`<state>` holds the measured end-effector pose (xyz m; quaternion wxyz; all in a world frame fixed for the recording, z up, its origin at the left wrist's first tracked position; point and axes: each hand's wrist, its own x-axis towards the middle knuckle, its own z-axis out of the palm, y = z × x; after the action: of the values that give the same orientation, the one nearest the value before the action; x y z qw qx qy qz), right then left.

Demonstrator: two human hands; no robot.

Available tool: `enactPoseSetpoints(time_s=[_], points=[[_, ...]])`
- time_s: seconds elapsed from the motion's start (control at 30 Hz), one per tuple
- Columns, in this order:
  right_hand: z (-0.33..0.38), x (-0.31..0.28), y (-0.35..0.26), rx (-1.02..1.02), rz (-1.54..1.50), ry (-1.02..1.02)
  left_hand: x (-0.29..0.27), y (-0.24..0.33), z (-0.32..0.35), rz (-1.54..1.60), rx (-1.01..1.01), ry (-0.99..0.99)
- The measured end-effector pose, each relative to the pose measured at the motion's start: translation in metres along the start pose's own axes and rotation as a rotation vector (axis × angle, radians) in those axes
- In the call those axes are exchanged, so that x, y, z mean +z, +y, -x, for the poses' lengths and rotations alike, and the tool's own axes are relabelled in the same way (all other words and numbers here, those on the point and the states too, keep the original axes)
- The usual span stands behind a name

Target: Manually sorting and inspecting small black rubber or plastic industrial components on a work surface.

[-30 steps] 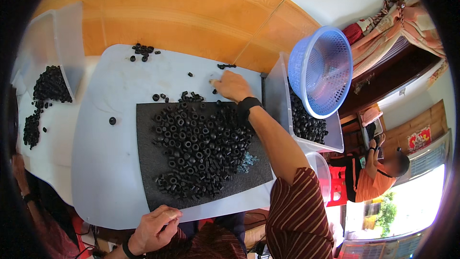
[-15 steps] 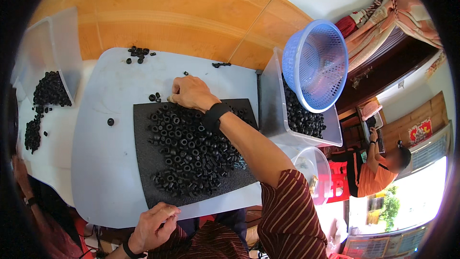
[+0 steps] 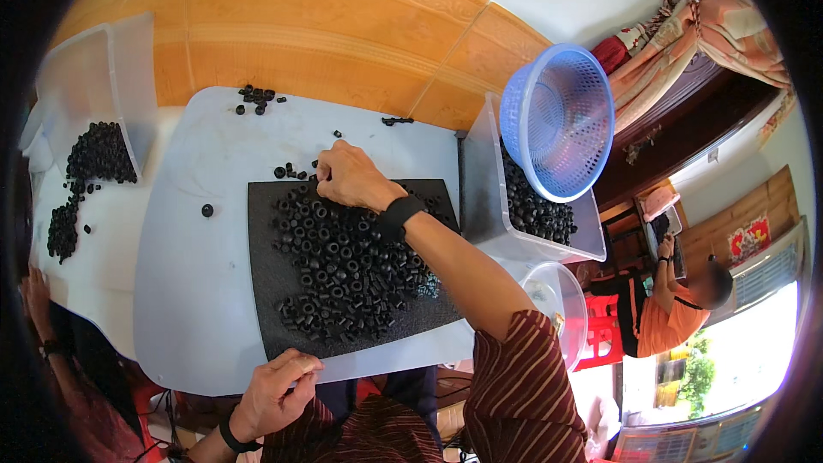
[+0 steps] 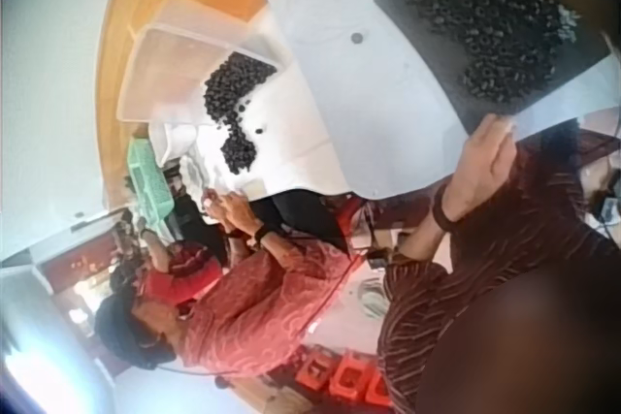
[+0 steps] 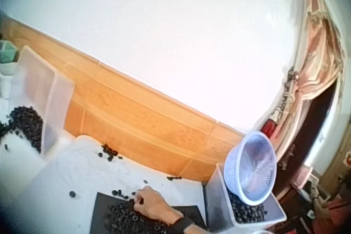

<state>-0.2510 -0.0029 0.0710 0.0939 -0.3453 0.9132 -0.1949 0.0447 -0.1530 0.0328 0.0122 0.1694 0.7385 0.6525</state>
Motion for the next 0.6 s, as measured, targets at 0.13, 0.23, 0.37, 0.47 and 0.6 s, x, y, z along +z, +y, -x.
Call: enactPoseSetpoints(time_s=[0.13, 0.23, 0.37, 0.47, 0.6], points=[[0.014, -0.008, -0.01, -0.008, 0.035, -0.008, -0.001, 0.001, -0.001, 0.018, -0.056, -0.021], [0.014, -0.017, -0.027, 0.006, 0.018, -0.227, -0.005, 0.0, 0.002, 0.004, -0.08, 0.001], [-0.01, -0.022, 0.009, 0.122, 0.011, 0.178, -0.004, 0.001, 0.002, 0.006, -0.064, 0.002], [-0.028, -0.025, 0.038, 0.147, 0.107, 0.251, 0.001, 0.002, 0.0, 0.017, -0.026, 0.046], [-0.052, -0.011, 0.041, 0.259, 0.058, 0.17, 0.003, 0.003, -0.002, -0.005, -0.051, 0.015]])
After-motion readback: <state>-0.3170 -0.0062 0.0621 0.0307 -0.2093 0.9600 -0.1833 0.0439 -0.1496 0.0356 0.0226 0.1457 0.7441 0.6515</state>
